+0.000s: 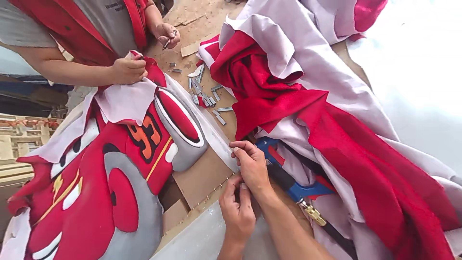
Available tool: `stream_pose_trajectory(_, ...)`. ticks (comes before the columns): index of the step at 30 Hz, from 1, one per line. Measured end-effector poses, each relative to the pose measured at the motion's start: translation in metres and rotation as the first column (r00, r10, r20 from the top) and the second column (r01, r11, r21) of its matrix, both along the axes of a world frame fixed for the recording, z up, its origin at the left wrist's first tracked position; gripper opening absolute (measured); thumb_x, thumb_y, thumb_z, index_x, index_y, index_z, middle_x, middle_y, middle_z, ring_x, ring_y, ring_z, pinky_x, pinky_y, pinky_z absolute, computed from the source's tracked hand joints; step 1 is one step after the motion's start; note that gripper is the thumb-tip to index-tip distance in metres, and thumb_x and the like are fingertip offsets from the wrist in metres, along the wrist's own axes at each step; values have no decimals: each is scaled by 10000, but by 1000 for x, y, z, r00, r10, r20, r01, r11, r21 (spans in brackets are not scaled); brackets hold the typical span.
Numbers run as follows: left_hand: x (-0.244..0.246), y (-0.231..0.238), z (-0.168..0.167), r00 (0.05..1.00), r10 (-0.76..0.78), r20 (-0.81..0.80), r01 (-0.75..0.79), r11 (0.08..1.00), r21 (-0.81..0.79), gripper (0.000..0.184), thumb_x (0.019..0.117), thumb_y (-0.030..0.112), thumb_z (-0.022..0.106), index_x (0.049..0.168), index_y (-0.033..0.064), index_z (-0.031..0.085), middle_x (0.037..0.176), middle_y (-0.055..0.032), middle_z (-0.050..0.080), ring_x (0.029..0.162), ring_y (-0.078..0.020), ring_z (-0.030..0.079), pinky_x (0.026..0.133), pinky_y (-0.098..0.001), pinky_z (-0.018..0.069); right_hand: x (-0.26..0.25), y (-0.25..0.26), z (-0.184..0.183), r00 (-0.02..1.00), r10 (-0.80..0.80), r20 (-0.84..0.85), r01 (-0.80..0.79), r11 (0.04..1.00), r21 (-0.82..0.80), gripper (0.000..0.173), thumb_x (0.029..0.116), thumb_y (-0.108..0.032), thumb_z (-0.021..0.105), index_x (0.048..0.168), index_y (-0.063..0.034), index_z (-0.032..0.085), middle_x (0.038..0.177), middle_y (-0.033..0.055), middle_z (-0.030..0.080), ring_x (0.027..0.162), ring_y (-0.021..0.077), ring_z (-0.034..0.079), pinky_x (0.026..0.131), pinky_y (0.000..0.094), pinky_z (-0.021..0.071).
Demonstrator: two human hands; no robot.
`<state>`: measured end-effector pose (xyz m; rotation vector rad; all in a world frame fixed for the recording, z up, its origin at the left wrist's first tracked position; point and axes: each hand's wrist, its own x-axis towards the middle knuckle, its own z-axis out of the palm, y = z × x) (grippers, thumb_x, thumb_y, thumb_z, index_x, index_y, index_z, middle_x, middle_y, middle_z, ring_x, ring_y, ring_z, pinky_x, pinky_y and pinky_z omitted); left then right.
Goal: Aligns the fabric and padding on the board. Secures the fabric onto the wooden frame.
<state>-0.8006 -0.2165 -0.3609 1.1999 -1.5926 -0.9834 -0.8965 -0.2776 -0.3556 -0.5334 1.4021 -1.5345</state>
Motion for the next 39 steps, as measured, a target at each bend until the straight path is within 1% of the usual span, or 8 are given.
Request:
stream_pose_trajectory(4, 0, 0, 1, 1000, -2, 5, 2, 1000, 3, 199, 984, 57, 535, 1096, -36, 671, 903, -19, 721, 800, -42, 692, 752, -210, 604, -1, 1, 0, 1000, 6, -13, -6, 1000, 5, 252, 988, -92, 502, 1046, -67, 746, 784, -34, 675, 601, 26, 558, 547, 190, 457)
stream_pose_trajectory(11, -1, 0, 1, 1000, 1, 11, -1, 1000, -13, 195, 982, 52, 534, 1087, -39, 671, 901, -10, 719, 802, -29, 687, 760, -195, 598, 0, 1, 1, 1000, 1, -3, -1, 1000, 10, 252, 990, -95, 504, 1044, -68, 749, 791, -33, 680, 622, 29, 573, 572, 195, 472)
stream_pose_trajectory(19, -1, 0, 1, 1000, -8, 5, 8, 1000, -25, 195, 985, 51, 532, 1094, -36, 668, 899, 0, 719, 808, -21, 687, 762, -189, 596, 0, 0, 1, 1000, 3, 6, -3, 1000, 17, 253, 987, -102, 506, 1043, -76, 751, 781, -36, 671, 621, 34, 570, 571, 203, 470)
stream_pose_trajectory(39, 0, -1, -1, 1000, -4, -3, 4, 1000, -25, 196, 982, 52, 530, 1087, -37, 668, 907, -10, 724, 812, -35, 695, 765, -200, 602, 0, 0, 1, 1000, 3, -24, -3, 1000, 21, 255, 985, -105, 506, 1037, -79, 755, 788, -38, 678, 625, 34, 579, 570, 201, 477)
